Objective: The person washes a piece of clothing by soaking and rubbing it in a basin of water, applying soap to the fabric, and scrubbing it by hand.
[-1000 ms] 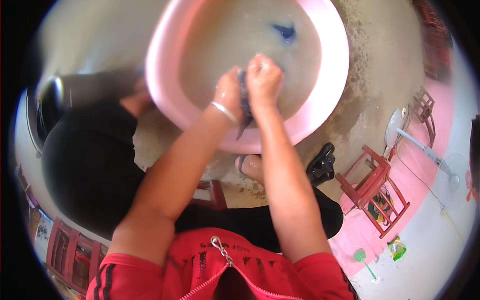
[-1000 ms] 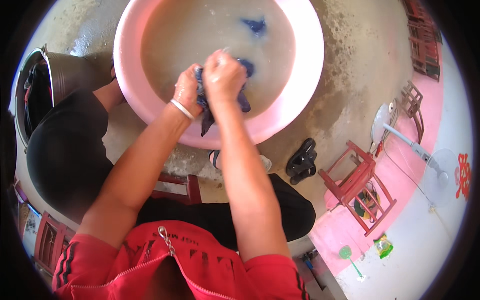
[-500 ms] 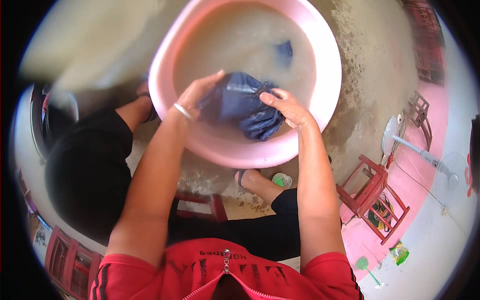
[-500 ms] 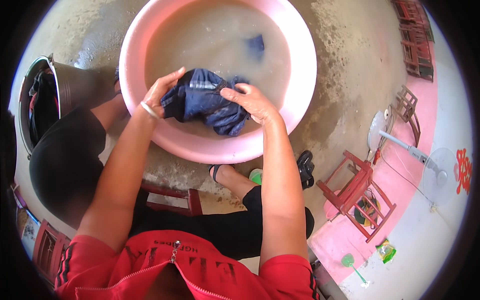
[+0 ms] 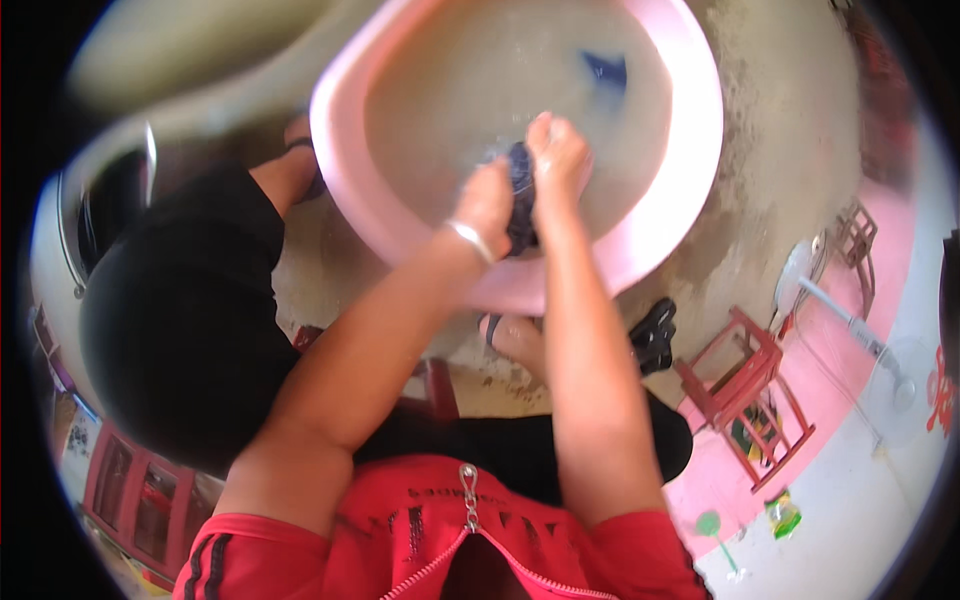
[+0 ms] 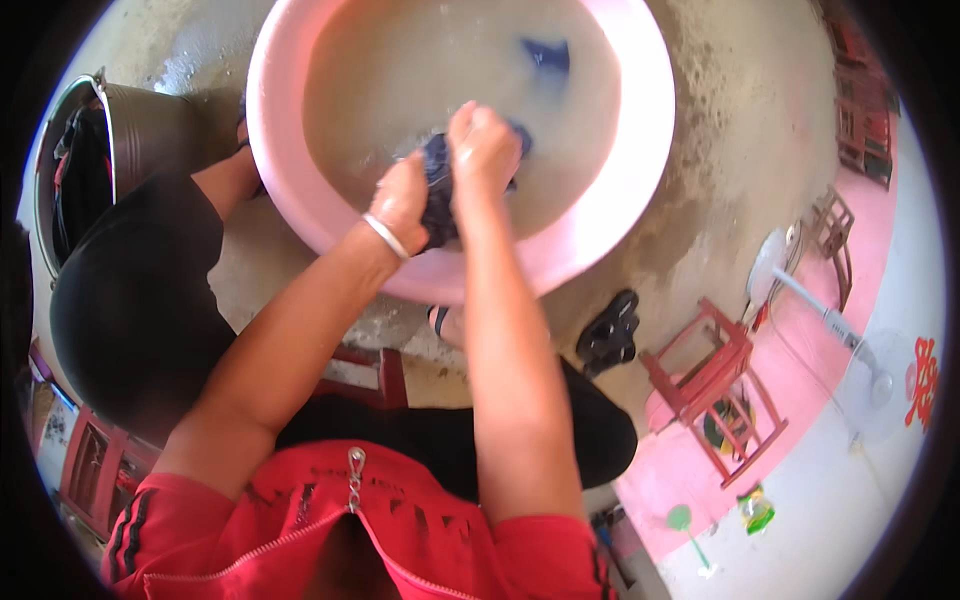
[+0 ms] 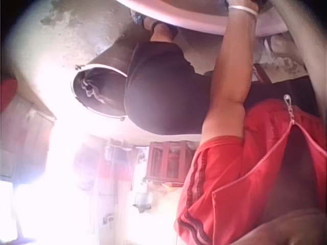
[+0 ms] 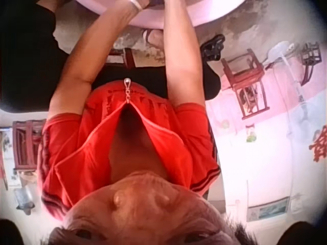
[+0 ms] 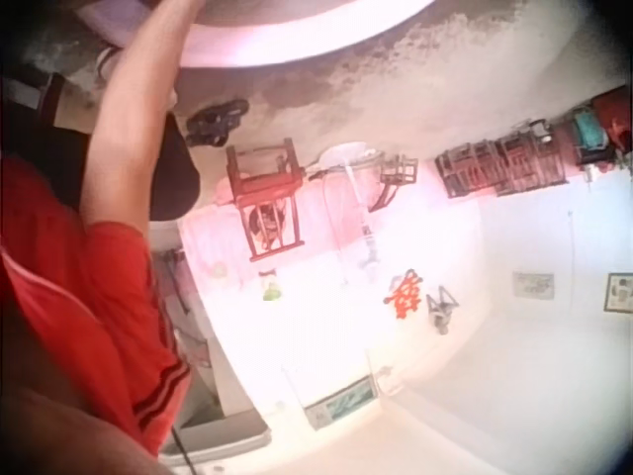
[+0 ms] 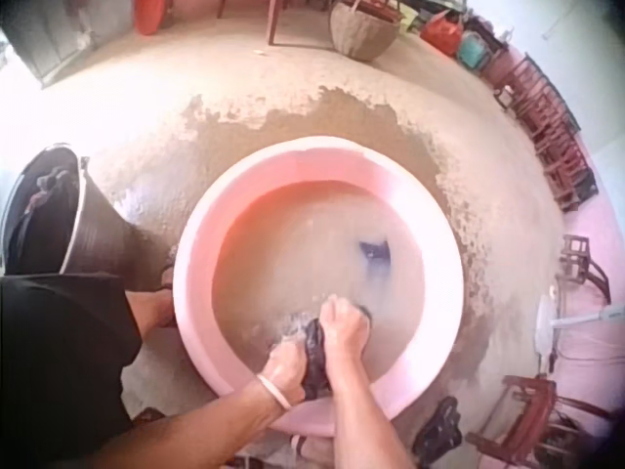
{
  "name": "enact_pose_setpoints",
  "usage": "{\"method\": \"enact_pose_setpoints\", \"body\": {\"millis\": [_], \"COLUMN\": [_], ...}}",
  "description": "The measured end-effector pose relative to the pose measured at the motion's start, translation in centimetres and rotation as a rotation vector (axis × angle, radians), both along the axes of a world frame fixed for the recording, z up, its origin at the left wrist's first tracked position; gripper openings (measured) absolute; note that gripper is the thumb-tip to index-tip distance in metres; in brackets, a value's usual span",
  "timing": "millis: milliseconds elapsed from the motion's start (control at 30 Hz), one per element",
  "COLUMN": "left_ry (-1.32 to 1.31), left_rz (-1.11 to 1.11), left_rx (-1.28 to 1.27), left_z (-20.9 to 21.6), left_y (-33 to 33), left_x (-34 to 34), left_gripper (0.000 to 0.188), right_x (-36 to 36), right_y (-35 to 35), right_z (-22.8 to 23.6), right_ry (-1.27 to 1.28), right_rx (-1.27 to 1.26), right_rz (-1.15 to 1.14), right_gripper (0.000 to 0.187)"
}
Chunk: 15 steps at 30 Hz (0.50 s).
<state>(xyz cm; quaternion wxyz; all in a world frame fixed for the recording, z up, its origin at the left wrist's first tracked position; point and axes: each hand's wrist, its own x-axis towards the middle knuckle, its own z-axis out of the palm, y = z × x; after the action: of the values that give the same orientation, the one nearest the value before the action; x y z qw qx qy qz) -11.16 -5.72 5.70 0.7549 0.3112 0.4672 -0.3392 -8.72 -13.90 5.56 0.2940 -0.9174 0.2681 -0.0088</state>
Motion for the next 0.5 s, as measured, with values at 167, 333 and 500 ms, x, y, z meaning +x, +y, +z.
{"method": "enact_pose_setpoints", "body": {"millis": [167,333,500], "left_ry": [-0.383,-0.140,-0.117], "left_rz": [0.104,-0.191,-0.168], "left_rx": [-0.351,-0.328,-0.147], "left_z": [-6.8,0.5,-0.4], "left_y": [6.0,2.4,7.6], "left_x": [0.0,0.4,4.4], "left_gripper": [0.027,0.034,0.029], "right_x": [-2.3,-0.3,-1.2], "right_y": [6.9,-2.8,-7.5], "right_z": [2.5,-1.7,1.2], "right_ry": [-0.417,-0.065,0.670], "right_rx": [0.123,-0.065,0.616], "right_rz": [0.287,0.046,0.214], "right_gripper": [0.020,0.042,0.064]}}
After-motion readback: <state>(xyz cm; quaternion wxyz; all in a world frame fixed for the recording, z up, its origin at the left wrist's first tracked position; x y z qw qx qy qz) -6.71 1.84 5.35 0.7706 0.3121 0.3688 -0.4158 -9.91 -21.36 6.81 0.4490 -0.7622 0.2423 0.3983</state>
